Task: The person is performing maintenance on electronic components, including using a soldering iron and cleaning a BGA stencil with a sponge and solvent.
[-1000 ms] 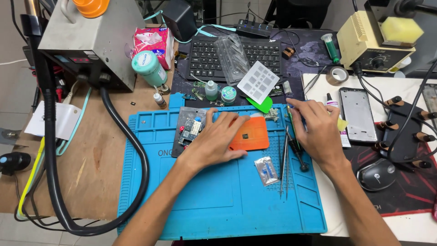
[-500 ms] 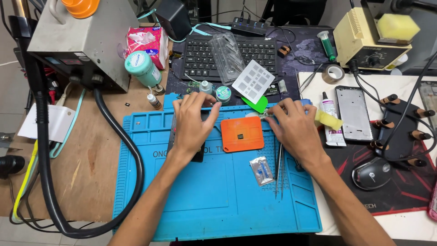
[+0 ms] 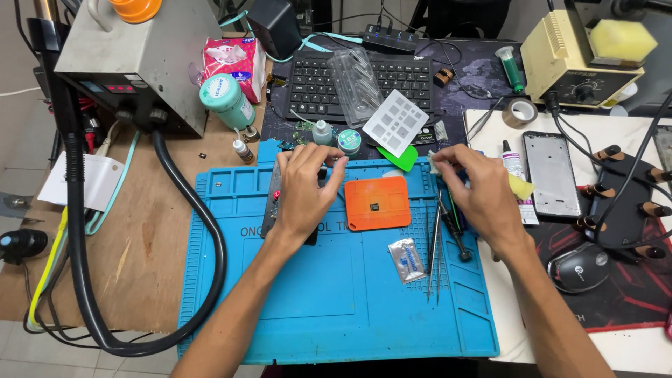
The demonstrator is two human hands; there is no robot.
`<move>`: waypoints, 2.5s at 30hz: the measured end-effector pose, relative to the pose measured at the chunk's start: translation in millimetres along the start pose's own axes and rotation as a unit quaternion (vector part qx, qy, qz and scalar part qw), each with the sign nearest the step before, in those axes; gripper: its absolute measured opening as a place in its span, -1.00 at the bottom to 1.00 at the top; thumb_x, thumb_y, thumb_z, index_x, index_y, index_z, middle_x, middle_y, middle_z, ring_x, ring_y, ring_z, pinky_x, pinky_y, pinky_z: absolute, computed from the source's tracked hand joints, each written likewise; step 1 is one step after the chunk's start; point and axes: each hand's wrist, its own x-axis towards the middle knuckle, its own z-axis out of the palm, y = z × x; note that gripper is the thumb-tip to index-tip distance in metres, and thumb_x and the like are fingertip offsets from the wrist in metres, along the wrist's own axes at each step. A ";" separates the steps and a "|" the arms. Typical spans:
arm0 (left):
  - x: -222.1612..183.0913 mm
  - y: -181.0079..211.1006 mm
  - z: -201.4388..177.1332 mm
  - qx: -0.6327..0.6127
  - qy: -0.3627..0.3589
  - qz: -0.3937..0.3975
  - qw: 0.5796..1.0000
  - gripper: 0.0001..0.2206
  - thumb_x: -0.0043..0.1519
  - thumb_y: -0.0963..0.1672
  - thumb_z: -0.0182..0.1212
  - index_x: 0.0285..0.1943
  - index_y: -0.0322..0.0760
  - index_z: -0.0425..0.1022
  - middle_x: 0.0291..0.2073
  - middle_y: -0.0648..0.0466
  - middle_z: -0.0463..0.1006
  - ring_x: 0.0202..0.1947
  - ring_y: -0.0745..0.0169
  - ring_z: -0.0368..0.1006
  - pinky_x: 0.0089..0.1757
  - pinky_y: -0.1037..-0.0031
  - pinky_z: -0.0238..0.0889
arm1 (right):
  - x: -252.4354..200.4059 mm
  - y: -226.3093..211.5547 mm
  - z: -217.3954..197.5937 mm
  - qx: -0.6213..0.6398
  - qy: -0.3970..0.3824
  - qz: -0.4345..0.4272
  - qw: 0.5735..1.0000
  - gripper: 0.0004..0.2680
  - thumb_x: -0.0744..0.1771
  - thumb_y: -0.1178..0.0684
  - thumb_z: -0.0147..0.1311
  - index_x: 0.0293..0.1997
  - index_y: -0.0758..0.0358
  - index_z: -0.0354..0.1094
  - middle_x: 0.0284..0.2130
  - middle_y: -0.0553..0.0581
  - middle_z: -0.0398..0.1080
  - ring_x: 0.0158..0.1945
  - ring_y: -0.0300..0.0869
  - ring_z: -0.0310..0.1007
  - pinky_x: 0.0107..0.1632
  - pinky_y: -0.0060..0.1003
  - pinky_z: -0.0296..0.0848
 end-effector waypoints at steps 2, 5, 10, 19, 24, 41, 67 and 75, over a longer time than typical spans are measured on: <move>-0.7 0.4 0.3 -0.004 -0.001 0.006 1.000 -0.89 0.33 -0.11 0.23 -0.16 -0.22 0.60 -0.48 0.09 0.50 -0.33 0.18 0.45 -0.09 0.30 0.11 | 5.2 -11.4 -9.3 0.041 0.002 0.030 0.999 -0.95 0.40 0.14 0.16 -0.08 0.12 0.49 -0.33 0.08 0.58 -0.17 -0.06 0.61 -0.01 -0.17 0.46; -3.5 1.4 5.0 -0.007 -0.009 0.022 1.000 -0.90 0.33 -0.13 0.21 -0.16 -0.23 0.60 -0.48 0.09 0.48 -0.34 0.18 0.43 -0.09 0.31 0.10 | 9.8 -16.6 -18.2 0.087 0.007 0.057 0.995 -0.92 0.42 0.16 0.12 -0.04 0.22 0.52 -0.33 0.19 0.57 -0.18 0.03 0.60 -0.03 -0.12 0.48; -5.3 6.6 9.8 0.007 -0.013 0.058 0.998 -0.89 0.34 -0.13 0.20 -0.18 -0.24 0.59 -0.51 0.12 0.45 -0.37 0.24 0.38 -0.09 0.35 0.08 | 13.5 -26.2 -19.1 0.107 -0.015 0.059 0.992 -0.90 0.41 0.15 0.14 -0.02 0.25 0.53 -0.39 0.24 0.56 -0.21 0.06 0.60 -0.04 -0.08 0.50; 6.7 -5.0 -22.9 -0.038 0.139 0.051 0.988 -0.74 0.38 -0.07 0.17 -0.41 -0.14 0.45 -0.58 0.23 0.31 -0.42 0.23 0.34 -0.17 0.40 0.13 | 44.8 -82.6 -7.2 0.162 -0.129 0.003 0.978 -0.93 0.35 0.08 0.18 -0.17 0.18 0.53 -0.53 0.16 0.53 -0.33 -0.07 0.51 -0.09 -0.14 0.47; 15.1 -20.8 -55.6 -0.084 0.315 -0.048 0.944 -0.63 0.50 -0.09 -0.16 -0.40 -0.15 0.40 -0.58 0.16 0.26 -0.44 0.24 0.28 -0.13 0.43 0.15 | 77.0 -136.1 12.0 0.206 -0.157 -0.089 0.962 -0.94 0.37 0.10 0.14 -0.21 0.16 0.52 -0.53 0.12 0.52 -0.35 -0.06 0.51 -0.11 -0.11 0.46; 20.6 -22.8 -42.4 -0.076 0.337 -0.074 0.935 -0.65 0.50 -0.11 -0.23 -0.35 -0.16 0.39 -0.47 0.20 0.23 -0.39 0.23 0.23 -0.11 0.41 0.13 | 198.6 -154.2 93.1 -0.015 -0.157 -0.238 0.958 -0.92 0.40 0.09 0.03 -0.13 0.16 0.46 -0.38 0.13 0.49 -0.29 0.05 0.50 -0.03 -0.04 0.21; 9.6 -43.4 -24.1 0.095 0.308 0.126 0.938 -0.69 0.40 -0.11 -0.10 -0.37 -0.19 0.51 -0.47 0.15 0.32 -0.40 0.15 0.33 -0.17 0.28 0.20 | 302.4 -150.3 153.1 -0.042 -0.243 -0.294 0.924 -0.88 0.41 0.06 0.00 -0.07 0.14 0.49 -0.15 0.16 0.47 0.00 0.08 0.52 0.31 0.31 0.03; 5.2 -40.9 -23.3 0.109 0.250 0.114 0.955 -0.70 0.35 -0.13 -0.11 -0.38 -0.32 0.51 -0.42 -0.04 0.46 -0.35 0.04 0.38 -0.18 0.20 0.13 | 306.3 -145.2 161.1 0.013 -0.255 -0.303 0.918 -0.83 0.40 0.03 0.02 0.03 0.14 0.50 -0.02 0.05 0.47 -0.16 -0.01 0.39 0.22 0.09 -0.02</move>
